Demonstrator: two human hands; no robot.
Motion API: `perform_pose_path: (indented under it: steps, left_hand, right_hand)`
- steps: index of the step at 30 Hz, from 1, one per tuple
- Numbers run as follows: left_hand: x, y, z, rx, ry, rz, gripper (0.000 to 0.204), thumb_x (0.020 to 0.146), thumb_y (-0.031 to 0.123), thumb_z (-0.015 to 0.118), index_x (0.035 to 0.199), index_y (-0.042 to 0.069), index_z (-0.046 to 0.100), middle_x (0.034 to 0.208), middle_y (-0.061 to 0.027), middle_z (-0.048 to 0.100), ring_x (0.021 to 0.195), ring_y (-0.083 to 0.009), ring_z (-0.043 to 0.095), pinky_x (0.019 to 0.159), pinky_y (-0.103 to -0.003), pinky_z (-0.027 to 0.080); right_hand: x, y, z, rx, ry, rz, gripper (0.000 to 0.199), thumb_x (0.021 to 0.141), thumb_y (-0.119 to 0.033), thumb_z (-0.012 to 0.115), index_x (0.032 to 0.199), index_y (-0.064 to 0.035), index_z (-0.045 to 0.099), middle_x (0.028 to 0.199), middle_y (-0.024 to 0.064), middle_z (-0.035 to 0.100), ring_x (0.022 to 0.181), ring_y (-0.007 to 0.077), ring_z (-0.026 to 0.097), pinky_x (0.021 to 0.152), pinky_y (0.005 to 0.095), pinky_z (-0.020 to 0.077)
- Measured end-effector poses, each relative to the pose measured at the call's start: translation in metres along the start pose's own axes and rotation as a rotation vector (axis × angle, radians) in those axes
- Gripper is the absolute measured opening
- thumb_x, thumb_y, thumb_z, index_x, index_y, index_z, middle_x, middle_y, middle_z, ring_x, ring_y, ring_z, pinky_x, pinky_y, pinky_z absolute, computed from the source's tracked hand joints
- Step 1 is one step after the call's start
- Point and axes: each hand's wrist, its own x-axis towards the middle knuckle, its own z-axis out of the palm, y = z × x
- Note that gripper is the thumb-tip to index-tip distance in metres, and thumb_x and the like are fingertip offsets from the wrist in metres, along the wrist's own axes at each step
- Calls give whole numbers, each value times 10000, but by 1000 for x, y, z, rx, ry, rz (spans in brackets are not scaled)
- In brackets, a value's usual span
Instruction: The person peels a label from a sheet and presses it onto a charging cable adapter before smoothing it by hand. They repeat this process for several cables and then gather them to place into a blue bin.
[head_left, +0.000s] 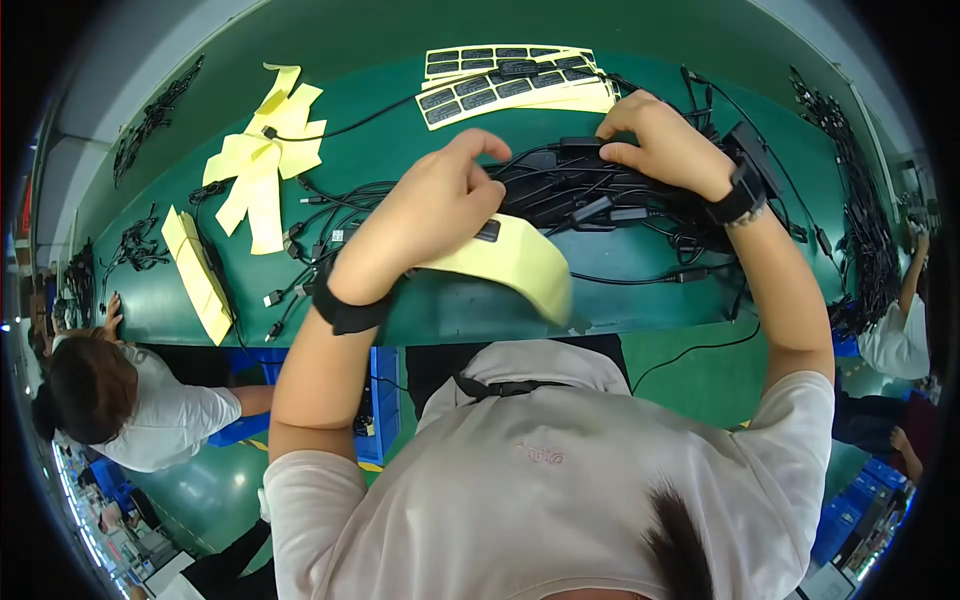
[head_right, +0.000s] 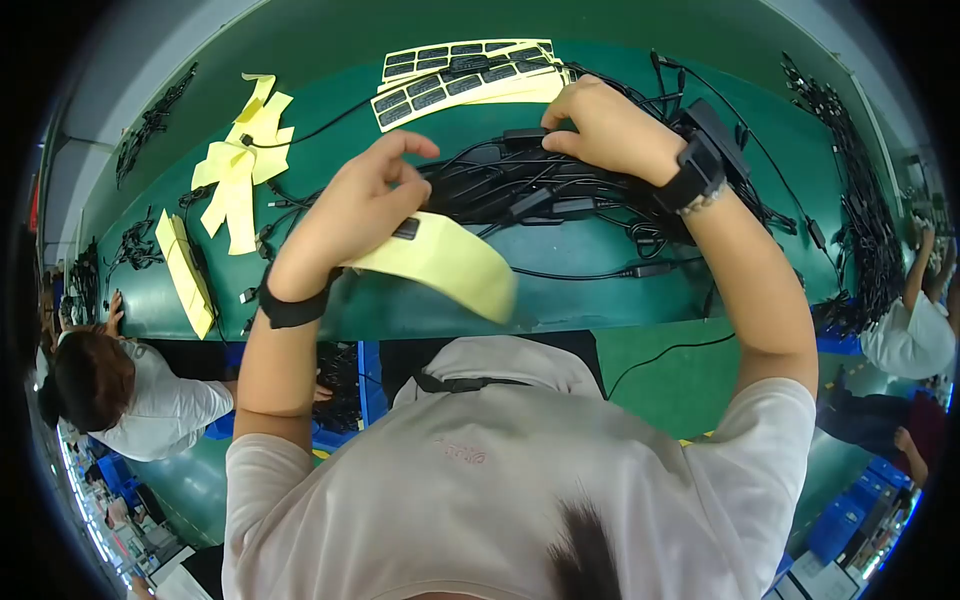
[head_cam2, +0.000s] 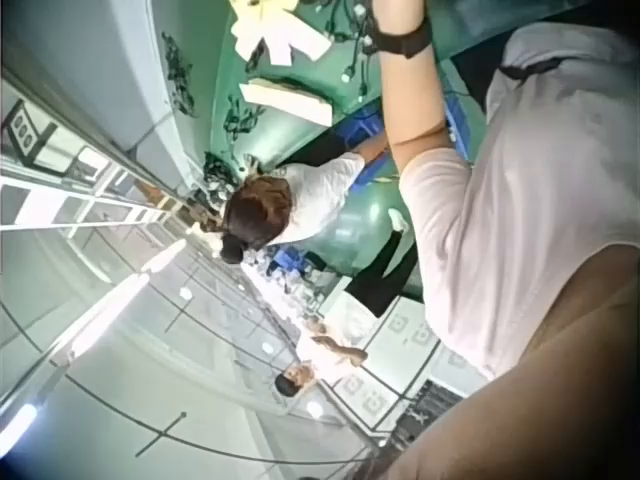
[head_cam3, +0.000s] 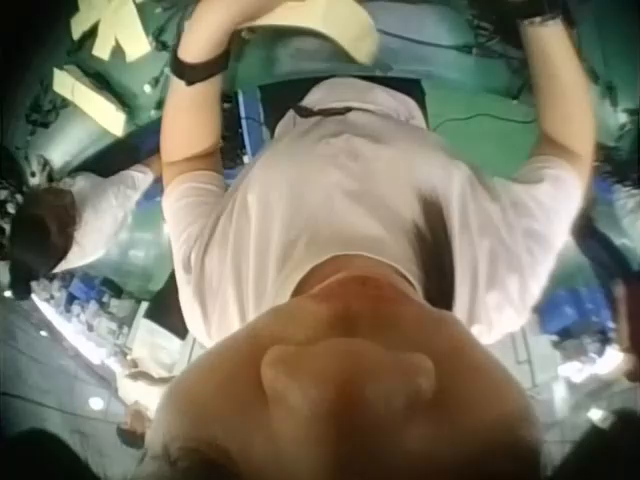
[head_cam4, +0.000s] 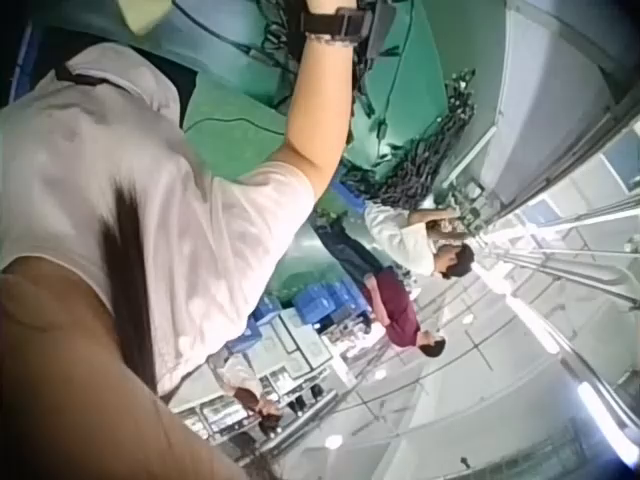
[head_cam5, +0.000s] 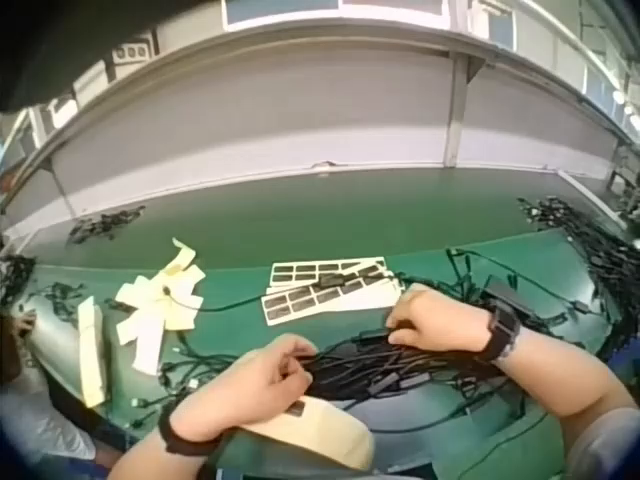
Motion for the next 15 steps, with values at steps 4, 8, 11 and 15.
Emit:
perform_pose_path:
  steps: [4, 8, 11, 15]
  left_hand:
    - [7, -9, 13, 281, 307, 213, 298, 816, 152, 571, 1070, 0, 544, 1009, -185, 560, 865, -301, 588, 748, -360, 471]
    - [19, -20, 17, 452, 380, 169, 314, 803, 175, 581, 1067, 6, 558, 1086, -239, 529, 927, -389, 571, 809, -410, 466]
    - [25, -18, 15, 533, 281, -26, 305, 802, 184, 582, 1052, 10, 572, 1096, -247, 524, 947, -397, 563, 827, -411, 463]
    - [1, -10, 14, 491, 369, 126, 267, 813, 176, 575, 1010, -3, 590, 1058, -232, 549, 937, -373, 571, 802, -411, 465]
  right_hand:
    - [9, -6, -12, 213, -114, 56, 158, 804, -77, 605, 940, 3, 617, 849, 102, 630, 804, 228, 572, 754, 320, 456]
    - [12, -8, -12, 310, -176, 134, 132, 799, -81, 618, 883, 19, 597, 805, 93, 617, 738, 176, 570, 699, 292, 460]
    - [13, 5, -5, 261, -336, 174, 136, 797, -84, 627, 862, 27, 582, 769, 84, 602, 703, 134, 562, 664, 267, 458]
    - [11, -2, -14, 291, -193, 236, 171, 793, -68, 640, 926, 24, 588, 753, 57, 594, 707, 99, 555, 649, 235, 451]
